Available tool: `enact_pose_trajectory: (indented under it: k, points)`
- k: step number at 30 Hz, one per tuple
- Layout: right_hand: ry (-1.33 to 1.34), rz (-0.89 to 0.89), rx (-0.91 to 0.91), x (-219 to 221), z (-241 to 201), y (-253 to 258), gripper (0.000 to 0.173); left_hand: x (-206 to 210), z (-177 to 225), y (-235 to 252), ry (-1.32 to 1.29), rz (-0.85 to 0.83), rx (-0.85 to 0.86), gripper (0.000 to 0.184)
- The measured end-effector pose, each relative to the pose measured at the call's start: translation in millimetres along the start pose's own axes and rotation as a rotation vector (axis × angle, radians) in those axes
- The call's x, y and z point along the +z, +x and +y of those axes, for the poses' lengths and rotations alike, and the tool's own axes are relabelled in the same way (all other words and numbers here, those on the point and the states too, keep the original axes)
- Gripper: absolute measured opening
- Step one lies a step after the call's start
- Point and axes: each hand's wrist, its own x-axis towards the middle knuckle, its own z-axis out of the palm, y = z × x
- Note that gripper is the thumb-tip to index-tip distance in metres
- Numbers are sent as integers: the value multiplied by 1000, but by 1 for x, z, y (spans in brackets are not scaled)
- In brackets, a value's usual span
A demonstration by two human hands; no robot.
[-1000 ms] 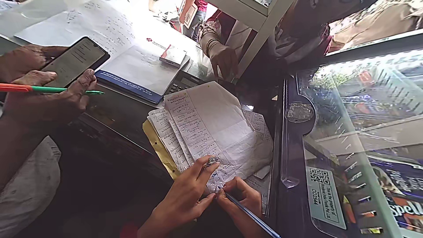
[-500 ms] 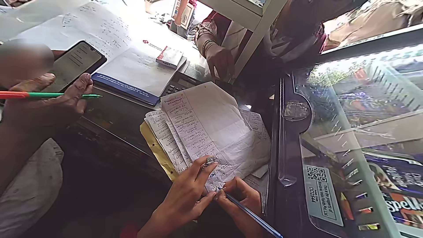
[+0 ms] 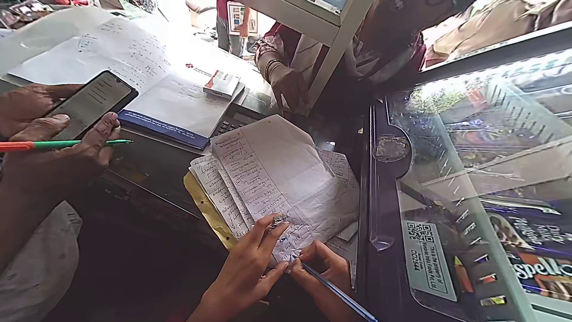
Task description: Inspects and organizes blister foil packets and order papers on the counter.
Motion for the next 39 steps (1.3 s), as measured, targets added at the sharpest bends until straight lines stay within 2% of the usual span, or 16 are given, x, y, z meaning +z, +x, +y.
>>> enact_pose_trajectory:
  k: [5, 11, 14, 18, 22, 25, 29, 33, 39]
  points:
    - [16, 6, 6, 0, -5, -1, 11, 3, -3, -2, 26, 44, 21, 59]
    - [68, -62, -3, -5, -10, -3, 10, -16, 4, 3, -99, -117, -42, 58]
    - [48, -96, -1, -1, -20, -3, 10, -21, 1, 3, -112, -132, -44, 57]
    - [50, -127, -85, 4, -23, -3, 13, -24, -4, 1, -126, -148, -46, 57]
    - [-12, -6, -87, 5, -18, -2, 12, -16, -10, -1, -56, -57, 25, 58]
    - [64, -9, -29, 6, -11, -6, 6, -7, -16, -8, 2, 26, 53, 59]
    - [29, -72, 11, 4, -11, -6, 15, -9, -12, -5, -11, 10, 34, 58]
    - [10, -19, -4, 5, -11, -6, 12, -10, -12, -4, -22, -2, 50, 60]
    - [16, 11, 15, 8, -11, -7, 11, -10, -13, -4, -13, -19, 60, 47]
